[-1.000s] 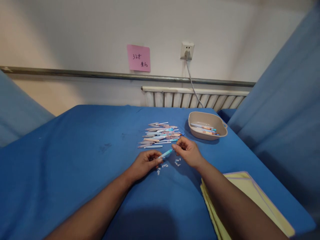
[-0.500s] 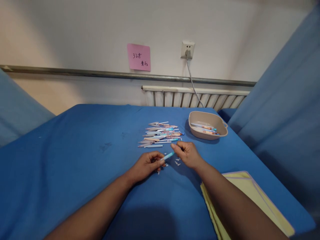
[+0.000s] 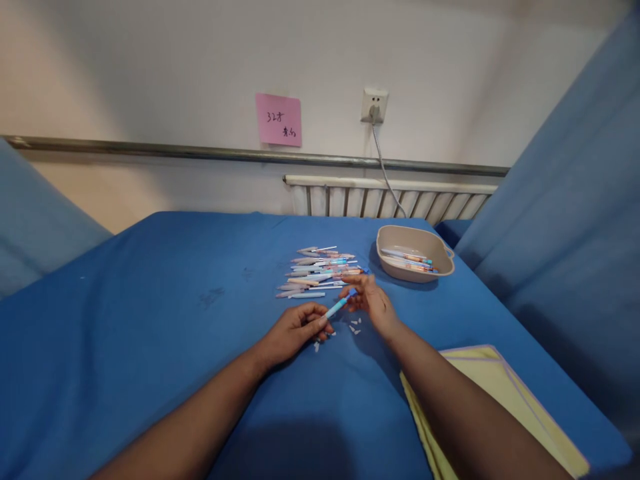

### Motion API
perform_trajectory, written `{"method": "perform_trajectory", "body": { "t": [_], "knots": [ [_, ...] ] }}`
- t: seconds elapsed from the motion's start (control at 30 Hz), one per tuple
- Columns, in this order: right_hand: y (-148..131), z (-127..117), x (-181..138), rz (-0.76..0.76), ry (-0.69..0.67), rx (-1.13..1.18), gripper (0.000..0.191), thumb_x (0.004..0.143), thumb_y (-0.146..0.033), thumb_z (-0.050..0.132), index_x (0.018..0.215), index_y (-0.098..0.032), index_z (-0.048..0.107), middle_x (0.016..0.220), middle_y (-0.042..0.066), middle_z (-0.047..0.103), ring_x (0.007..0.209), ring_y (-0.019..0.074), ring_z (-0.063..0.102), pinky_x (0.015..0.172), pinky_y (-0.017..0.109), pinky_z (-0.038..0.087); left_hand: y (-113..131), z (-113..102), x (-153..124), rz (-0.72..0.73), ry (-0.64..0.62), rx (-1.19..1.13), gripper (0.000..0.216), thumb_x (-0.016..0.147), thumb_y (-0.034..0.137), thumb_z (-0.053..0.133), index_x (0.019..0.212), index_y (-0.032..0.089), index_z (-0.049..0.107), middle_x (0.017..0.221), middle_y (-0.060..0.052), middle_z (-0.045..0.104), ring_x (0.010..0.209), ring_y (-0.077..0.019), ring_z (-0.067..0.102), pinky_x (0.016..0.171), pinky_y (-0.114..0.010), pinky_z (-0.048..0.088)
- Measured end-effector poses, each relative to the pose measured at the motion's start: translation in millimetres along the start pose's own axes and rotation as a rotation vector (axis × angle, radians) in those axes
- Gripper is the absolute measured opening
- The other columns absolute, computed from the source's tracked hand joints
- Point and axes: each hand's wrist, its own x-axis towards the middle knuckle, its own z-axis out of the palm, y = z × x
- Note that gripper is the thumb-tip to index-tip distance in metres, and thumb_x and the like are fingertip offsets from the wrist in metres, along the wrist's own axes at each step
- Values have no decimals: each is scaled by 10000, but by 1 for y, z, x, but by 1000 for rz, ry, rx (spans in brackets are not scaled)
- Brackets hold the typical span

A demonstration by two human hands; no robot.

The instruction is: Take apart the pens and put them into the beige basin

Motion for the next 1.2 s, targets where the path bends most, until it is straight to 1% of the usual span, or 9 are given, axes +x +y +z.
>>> {"method": "perform_trajectory", "body": {
  "t": [0.1, 0.2, 0.37, 0.63, 0.8, 0.9, 1.03, 1.13, 1.2],
  "knots": [
    [-6, -3, 4, -42, 179, -8, 545, 825, -673, 379, 913, -182, 598, 778, 28, 604, 605, 139, 584, 549, 264, 440, 1, 0, 0, -3, 20, 6, 311, 804, 420, 614, 928, 135, 594, 837, -58, 673, 682, -123, 592, 665, -249, 465],
    [-12, -4, 6, -46, 244, -18, 411, 791, -588, 522, 780, -181, 573, 627, -27, 544, 511, 103, 502, 508, 232, 390, 1, -1, 1, 2, 34, 24, 312, 802, 424, 614, 921, 137, 589, 840, -62, 674, 699, -130, 595, 683, -258, 469],
    [-16, 2, 6, -29, 226, -61, 353, 734, -524, 599, 677, -187, 511, 499, -65, 477, 459, 91, 444, 484, 221, 361, -1, -1, 2, -2, 39, 55, 306, 811, 430, 600, 906, 139, 585, 835, -57, 668, 708, -131, 586, 686, -256, 467],
    [-12, 7, 6, 41, 141, -92, 355, 715, -524, 593, 735, -176, 530, 503, -60, 497, 448, 91, 469, 475, 218, 371, 5, -1, 1, 3, 38, 79, 296, 807, 433, 603, 870, 146, 573, 842, -56, 674, 741, -149, 603, 714, -271, 468],
    [-10, 10, 8, 63, 91, -43, 463, 728, -630, 548, 777, -170, 532, 556, -49, 530, 447, 82, 486, 469, 210, 375, 10, 0, 1, 13, 87, 67, 315, 786, 448, 627, 891, 155, 578, 822, -42, 677, 722, -150, 608, 711, -274, 466],
    [-8, 13, 11, 107, 83, 73, 593, 725, -747, 432, 808, -167, 524, 589, -38, 549, 421, 75, 490, 430, 201, 356, 15, 0, 6, 31, 152, 38, 338, 752, 468, 658, 871, 160, 585, 815, -49, 681, 729, -161, 612, 722, -285, 467],
    [-5, 14, 20, 224, 122, 173, 720, 727, -813, 294, 799, -141, 542, 526, -30, 533, 372, 73, 481, 392, 184, 334, 37, 1, 23, 120, 223, 126, 330, 738, 468, 664, 862, 166, 619, 814, -48, 673, 758, -176, 605, 741, -294, 463],
    [-4, 10, 26, 289, 145, 164, 692, 785, -768, 267, 786, -134, 544, 501, -32, 519, 354, 71, 473, 382, 178, 337, 65, 5, 50, 235, 247, 312, 301, 734, 443, 661, 875, 177, 659, 836, -36, 668, 811, -189, 590, 771, -296, 451],
    [-2, 7, 30, 307, 148, 131, 658, 829, -723, 254, 778, -134, 543, 497, -36, 510, 347, 68, 464, 378, 175, 336, 84, 11, 74, 308, 237, 468, 295, 738, 425, 649, 909, 186, 678, 828, -23, 660, 782, -178, 573, 739, -279, 441]
  ]
}}
